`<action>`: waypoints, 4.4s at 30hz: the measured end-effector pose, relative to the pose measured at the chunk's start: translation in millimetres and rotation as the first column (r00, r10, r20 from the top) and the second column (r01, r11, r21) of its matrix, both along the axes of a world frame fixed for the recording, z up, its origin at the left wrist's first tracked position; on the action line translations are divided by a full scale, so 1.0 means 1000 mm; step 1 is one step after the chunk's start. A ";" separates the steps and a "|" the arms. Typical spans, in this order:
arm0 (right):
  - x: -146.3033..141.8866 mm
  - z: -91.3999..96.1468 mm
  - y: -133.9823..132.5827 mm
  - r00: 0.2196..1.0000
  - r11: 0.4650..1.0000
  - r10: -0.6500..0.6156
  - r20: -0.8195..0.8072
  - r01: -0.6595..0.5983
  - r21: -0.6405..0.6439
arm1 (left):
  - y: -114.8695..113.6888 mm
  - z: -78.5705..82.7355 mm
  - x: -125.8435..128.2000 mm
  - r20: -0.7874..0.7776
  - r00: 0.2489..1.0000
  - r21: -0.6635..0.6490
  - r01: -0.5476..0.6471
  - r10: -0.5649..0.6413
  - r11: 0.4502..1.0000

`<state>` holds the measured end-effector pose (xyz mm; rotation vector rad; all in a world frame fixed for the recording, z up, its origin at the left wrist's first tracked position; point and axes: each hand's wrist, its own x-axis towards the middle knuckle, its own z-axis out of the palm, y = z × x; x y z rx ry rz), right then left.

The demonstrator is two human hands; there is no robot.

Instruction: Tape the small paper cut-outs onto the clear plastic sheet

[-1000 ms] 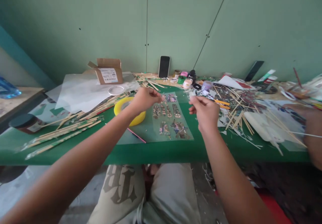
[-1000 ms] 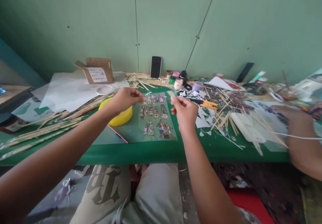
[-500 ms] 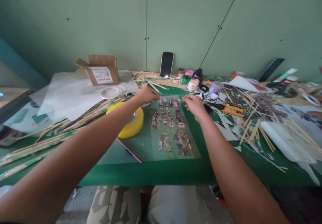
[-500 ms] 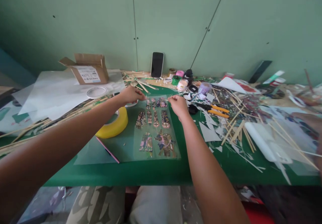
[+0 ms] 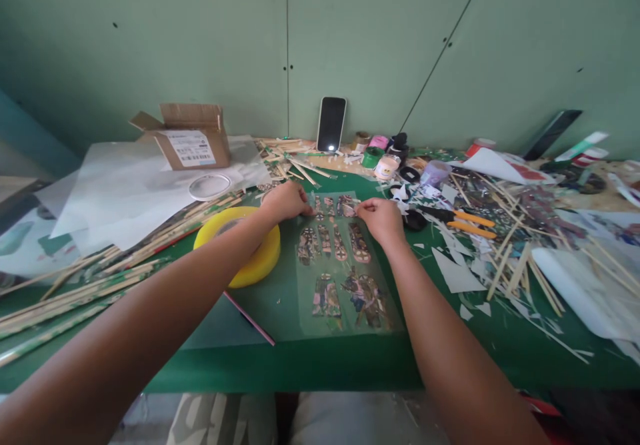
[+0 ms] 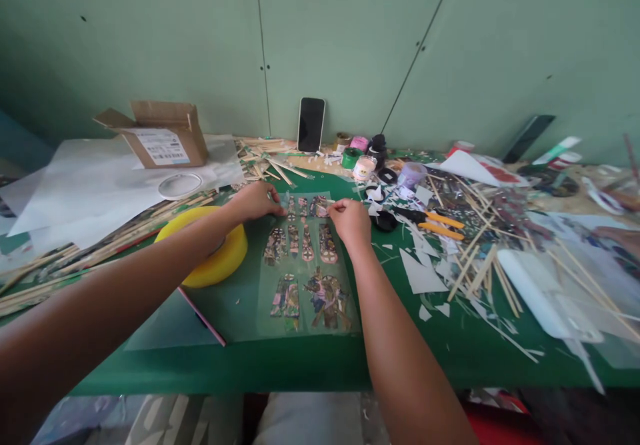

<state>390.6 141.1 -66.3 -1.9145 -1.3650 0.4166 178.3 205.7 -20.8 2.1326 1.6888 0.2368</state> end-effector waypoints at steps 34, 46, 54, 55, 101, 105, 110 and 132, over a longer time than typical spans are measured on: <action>0.003 0.001 -0.004 0.941 0.997 -0.013 0.338 -0.011 0.072 | -0.063 0.001 0.024 -0.410 0.685 -0.094 0.625 -0.602 0.775; -0.009 -0.021 -0.006 0.809 0.919 0.395 0.436 -0.353 -0.176 | -0.088 0.005 0.027 -0.442 0.740 -0.109 0.517 -0.507 0.849; -0.009 -0.013 -0.003 0.866 0.965 0.258 0.428 -0.249 -0.079 | -0.111 0.014 0.020 -0.507 0.710 -0.036 0.548 -0.488 0.836; -0.009 -0.012 -0.002 0.876 0.965 0.246 0.415 -0.262 -0.018 | -0.118 0.013 0.019 -0.512 0.705 -0.033 0.555 -0.491 0.831; 0.003 0.004 -0.023 0.903 0.999 -0.027 0.429 0.015 0.030 | -0.171 -0.025 0.002 -0.297 0.843 0.227 0.519 -0.449 0.824; -0.008 -0.004 -0.020 0.847 0.997 0.072 0.526 -0.050 -0.056 | -0.193 -0.016 -0.001 -0.276 0.810 0.296 0.584 -0.517 0.756; -0.004 -0.008 -0.018 0.837 0.995 0.085 0.540 -0.044 -0.088 | -0.226 -0.028 -0.003 -0.285 0.771 0.295 0.635 -0.569 0.713; -0.002 0.040 -0.067 0.982 0.971 -0.081 0.170 0.116 -0.207 | -0.254 -0.045 -0.027 -0.206 0.824 0.526 0.548 -0.528 0.650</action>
